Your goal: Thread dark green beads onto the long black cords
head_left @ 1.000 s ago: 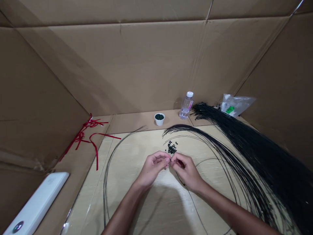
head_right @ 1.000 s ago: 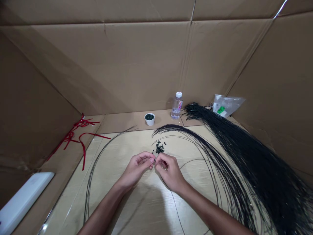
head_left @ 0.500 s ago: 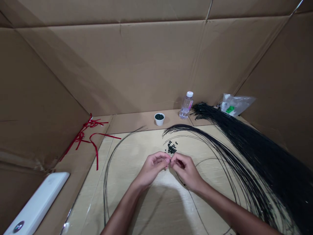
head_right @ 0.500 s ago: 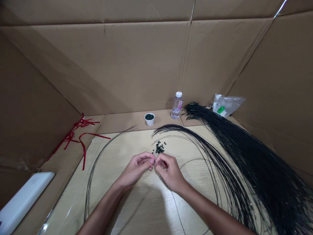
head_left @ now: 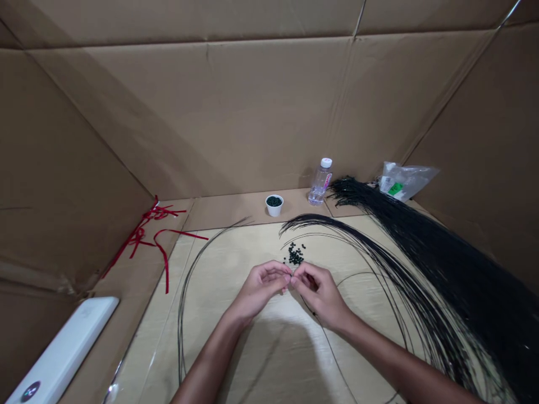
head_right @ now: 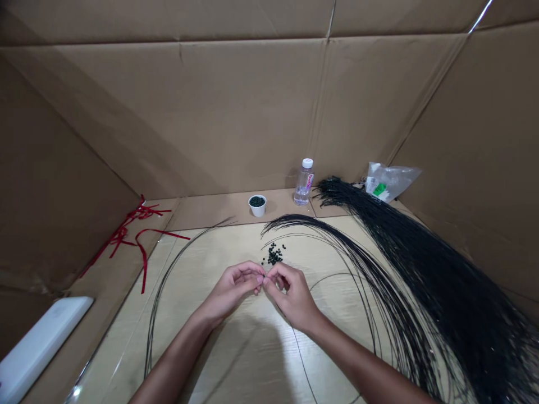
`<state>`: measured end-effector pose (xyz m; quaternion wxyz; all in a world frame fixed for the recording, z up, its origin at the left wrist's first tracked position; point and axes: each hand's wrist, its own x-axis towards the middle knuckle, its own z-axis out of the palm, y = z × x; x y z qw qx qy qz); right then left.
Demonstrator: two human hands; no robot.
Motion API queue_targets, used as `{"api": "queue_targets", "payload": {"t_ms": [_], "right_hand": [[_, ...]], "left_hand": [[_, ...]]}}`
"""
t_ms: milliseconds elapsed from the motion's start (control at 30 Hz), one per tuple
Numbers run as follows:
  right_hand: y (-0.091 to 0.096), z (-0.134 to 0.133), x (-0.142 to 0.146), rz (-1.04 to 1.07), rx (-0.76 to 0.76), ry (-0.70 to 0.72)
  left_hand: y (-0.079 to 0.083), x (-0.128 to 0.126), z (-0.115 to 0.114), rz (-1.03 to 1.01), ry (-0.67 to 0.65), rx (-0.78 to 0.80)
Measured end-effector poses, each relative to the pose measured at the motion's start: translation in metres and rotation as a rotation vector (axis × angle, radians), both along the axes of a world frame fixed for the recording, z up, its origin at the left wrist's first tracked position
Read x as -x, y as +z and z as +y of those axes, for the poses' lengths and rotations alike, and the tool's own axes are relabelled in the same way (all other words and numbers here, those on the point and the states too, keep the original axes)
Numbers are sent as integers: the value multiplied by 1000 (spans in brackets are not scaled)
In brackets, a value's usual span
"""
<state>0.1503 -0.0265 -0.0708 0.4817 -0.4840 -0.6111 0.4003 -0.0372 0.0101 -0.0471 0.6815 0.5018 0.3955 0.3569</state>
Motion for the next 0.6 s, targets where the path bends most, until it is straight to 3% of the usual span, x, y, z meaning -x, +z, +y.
{"api": "queue_targets", "payload": {"t_ms": [167, 367, 600], "right_hand": [[1, 0, 1, 18, 12, -22], [2, 1, 3, 51, 57, -54], [2, 1, 1, 3, 50, -7]], "left_hand": [[-2, -3, -2, 13, 75, -17], [-6, -2, -3, 49, 42, -3], [-8, -1, -1, 133, 172, -107]]}}
